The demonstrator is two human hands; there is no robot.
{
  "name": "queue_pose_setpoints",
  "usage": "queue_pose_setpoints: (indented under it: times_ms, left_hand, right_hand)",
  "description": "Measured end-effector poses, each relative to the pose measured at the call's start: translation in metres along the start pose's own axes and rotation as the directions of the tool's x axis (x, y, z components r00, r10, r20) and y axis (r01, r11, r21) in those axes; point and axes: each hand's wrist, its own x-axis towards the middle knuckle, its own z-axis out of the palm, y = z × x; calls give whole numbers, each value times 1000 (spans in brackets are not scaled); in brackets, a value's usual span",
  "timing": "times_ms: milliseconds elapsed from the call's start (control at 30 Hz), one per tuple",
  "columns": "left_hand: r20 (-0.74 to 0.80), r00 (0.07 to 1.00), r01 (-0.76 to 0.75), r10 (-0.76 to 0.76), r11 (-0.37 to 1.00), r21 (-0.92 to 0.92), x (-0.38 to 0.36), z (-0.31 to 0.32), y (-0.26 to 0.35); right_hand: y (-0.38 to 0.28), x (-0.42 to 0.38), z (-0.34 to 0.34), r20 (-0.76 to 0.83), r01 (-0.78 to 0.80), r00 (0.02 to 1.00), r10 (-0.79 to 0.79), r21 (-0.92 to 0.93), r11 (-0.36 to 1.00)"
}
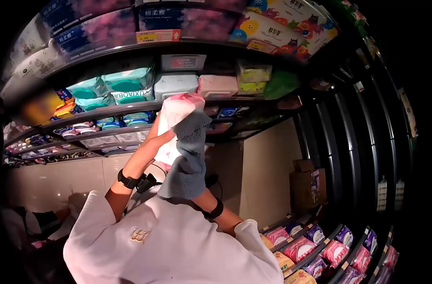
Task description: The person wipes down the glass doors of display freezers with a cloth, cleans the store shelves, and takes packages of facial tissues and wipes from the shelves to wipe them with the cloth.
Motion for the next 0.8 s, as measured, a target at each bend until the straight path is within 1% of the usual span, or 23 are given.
queue_pose_setpoints:
  times_ms: [33,67,133,167,200,233,267,300,333,367,400,433,467,533,567,600,633,667,700,733,767,800]
  left_hand:
    - [10,997,-80,80,989,121,5,-4,-4]
    - [11,996,-90,89,991,103,7,-3,-3]
    - [82,985,-169,154,957,235,18,-8,-7]
    - [104,975,-218,195,922,320,27,-9,-7]
    - [80,973,-228,217,846,482,34,-4,0]
    - [138,969,-247,206,763,598,44,-5,8]
    - [193,963,-269,187,661,701,55,-8,19]
    - [208,975,-217,79,552,805,66,-6,35]
    - [264,963,-260,47,409,875,77,-6,46]
    - [309,951,-303,20,266,915,89,-8,49]
    - [350,937,-347,-9,119,930,100,-10,53]
    - [382,924,-380,-3,107,919,108,-13,58]
    - [416,909,-418,37,92,904,114,-14,63]
    - [468,867,-444,172,-161,882,123,-12,64]
    - [448,868,-411,213,-196,890,123,-9,64]
    - [471,844,-413,258,-247,877,121,-8,65]
    - [463,830,-409,310,-225,884,120,-11,60]
    - [456,815,-409,358,-202,890,118,-15,54]
    - [410,808,-355,423,-206,912,112,-14,48]
    - [452,657,-297,603,-343,891,111,-16,37]
    - [470,650,-332,598,-333,883,106,-19,32]
    - [484,638,-359,598,-326,875,100,-25,28]
  right_hand:
    - [-5,6,3,30,-37,999,39,-54,998]
    - [-10,13,7,60,-71,995,78,-109,992]
    - [14,37,2,10,-138,990,138,143,980]
    - [15,58,-4,8,186,982,-188,-207,961]
    - [7,70,-9,72,299,952,-298,-433,851]
    - [-2,75,-11,173,406,903,-394,-644,648]
    - [-5,81,-13,216,420,899,-382,-677,605]
    - [-1,85,-12,241,410,908,-342,-677,611]
    - [23,89,-12,140,235,971,-193,-430,872]
    - [21,100,-9,139,131,986,-95,-279,951]
    - [18,110,-7,136,11,991,5,-114,993]
    - [15,121,-4,132,-110,986,104,44,993]
    - [2,128,6,163,-229,969,185,322,918]
    - [4,143,10,224,-334,942,250,566,754]
    - [1,162,18,245,22,970,6,-109,994]
    - [-4,161,20,242,35,970,-16,-75,997]
    - [-9,161,22,200,-283,954,224,345,895]
    - [-25,162,31,178,-426,899,401,573,700]
    - [-37,165,38,153,-475,843,515,658,583]
    - [-32,163,34,188,-437,888,419,624,648]
    - [0,171,19,265,-330,932,248,337,882]
    - [32,179,4,335,-54,940,61,-28,998]
